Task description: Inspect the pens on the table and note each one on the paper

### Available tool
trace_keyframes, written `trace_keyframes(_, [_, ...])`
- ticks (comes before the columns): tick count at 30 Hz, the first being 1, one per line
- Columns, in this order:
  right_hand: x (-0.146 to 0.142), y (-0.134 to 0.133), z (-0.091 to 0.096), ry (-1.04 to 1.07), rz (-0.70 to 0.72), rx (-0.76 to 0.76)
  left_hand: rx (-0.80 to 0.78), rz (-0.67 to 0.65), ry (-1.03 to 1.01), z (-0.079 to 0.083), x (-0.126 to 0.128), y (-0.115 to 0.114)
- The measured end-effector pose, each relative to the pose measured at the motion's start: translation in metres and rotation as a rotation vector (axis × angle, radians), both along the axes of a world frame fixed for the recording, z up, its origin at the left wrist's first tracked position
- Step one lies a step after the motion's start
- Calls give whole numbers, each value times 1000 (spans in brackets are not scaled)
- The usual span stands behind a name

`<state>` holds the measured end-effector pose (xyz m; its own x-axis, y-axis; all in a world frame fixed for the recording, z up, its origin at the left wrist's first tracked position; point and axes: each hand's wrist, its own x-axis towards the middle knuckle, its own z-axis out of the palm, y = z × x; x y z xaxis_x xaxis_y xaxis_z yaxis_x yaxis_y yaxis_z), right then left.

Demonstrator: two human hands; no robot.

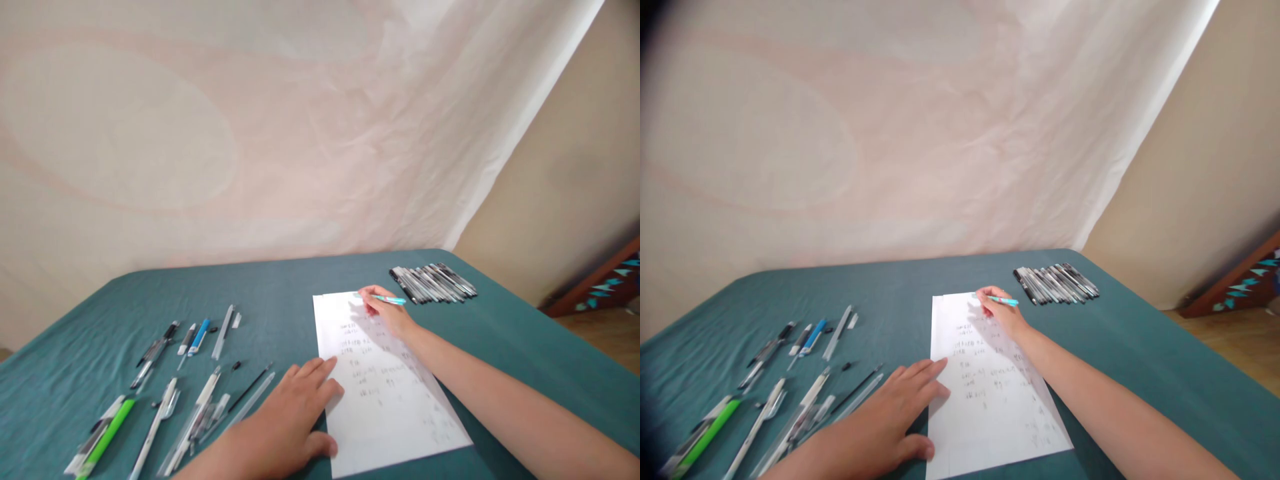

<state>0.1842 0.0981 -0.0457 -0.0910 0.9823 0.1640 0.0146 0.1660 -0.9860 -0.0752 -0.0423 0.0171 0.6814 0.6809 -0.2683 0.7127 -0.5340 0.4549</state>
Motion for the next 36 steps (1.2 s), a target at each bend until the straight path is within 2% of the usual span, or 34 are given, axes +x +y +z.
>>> trace_keyframes(4, [5,0,-9,11,-12,-49,-25,9,23,2,1,0])
trace_keyframes(8, [8,3,2,20,21,-103,-42,19,40,7,2,-1])
trace_keyframes(11, [2,3,11,3,96,-133,-55,31,49,10,3,-1])
trace_keyframes(15, [-7,0,6,-96,162,-164,-71,41,53,10,3,-1])
trace_keyframes(21, [3,1,-10,-183,18,-111,-58,34,53,6,2,0])
trace_keyframes(32, [7,-1,-12,-442,-190,40,-38,29,73,11,4,-1])
trace_keyframes(36, [5,-2,-11,-506,-195,89,-49,32,70,12,5,0])
